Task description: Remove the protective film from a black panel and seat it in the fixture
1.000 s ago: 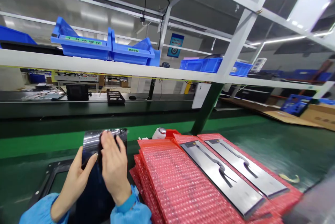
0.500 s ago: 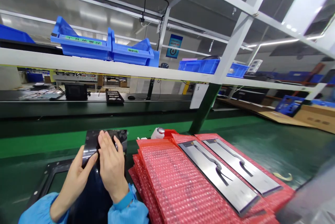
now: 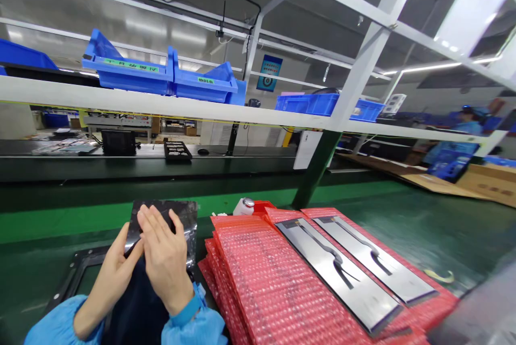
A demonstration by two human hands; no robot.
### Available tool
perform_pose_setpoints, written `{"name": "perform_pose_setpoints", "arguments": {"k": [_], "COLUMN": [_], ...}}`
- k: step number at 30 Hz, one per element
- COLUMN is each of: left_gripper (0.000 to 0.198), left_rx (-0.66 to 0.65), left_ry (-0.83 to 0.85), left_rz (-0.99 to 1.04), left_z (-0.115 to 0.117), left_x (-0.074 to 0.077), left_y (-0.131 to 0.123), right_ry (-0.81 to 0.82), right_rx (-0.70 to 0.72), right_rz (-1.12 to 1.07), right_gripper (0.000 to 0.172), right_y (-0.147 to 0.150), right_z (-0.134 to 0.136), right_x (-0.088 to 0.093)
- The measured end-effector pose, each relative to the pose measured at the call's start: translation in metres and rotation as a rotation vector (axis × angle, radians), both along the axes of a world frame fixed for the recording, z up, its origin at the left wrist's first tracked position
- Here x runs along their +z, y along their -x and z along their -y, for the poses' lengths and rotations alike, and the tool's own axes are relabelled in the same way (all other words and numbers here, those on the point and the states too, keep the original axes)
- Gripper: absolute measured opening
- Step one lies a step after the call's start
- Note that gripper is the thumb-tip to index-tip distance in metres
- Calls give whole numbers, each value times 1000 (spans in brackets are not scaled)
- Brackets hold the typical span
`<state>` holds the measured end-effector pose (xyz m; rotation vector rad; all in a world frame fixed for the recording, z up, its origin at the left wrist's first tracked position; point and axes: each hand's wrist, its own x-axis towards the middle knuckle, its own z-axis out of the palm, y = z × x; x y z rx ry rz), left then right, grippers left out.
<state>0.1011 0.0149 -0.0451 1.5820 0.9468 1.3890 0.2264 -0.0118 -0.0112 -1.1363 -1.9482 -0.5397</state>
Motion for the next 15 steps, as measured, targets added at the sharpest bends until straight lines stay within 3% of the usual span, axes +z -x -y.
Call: {"name": "perform_pose_setpoints", "arguments": {"k": [4,9,13,15], "left_gripper": [48,44,48,53], "left_rx": [-56,-63,-48,-39], "left_ry": [-9,-1,3,4], "left_rz": [-8,-14,5,14], "left_z": [-1,-1,-4,-6], "left_x": [15,20,21,19], "left_y": [-1,4,10,11], "right_ry": [-28,-12,5,24], "right_rx": [-125,-219,-267,-218], "right_rz": [-91,-208,-429,-612], "right_gripper": [54,52,47,46], "right_y": [-12,-27,-49,-57], "right_z": [-9,-17,-21,-22], "right_x": [-2,-12,-14,-12]}}
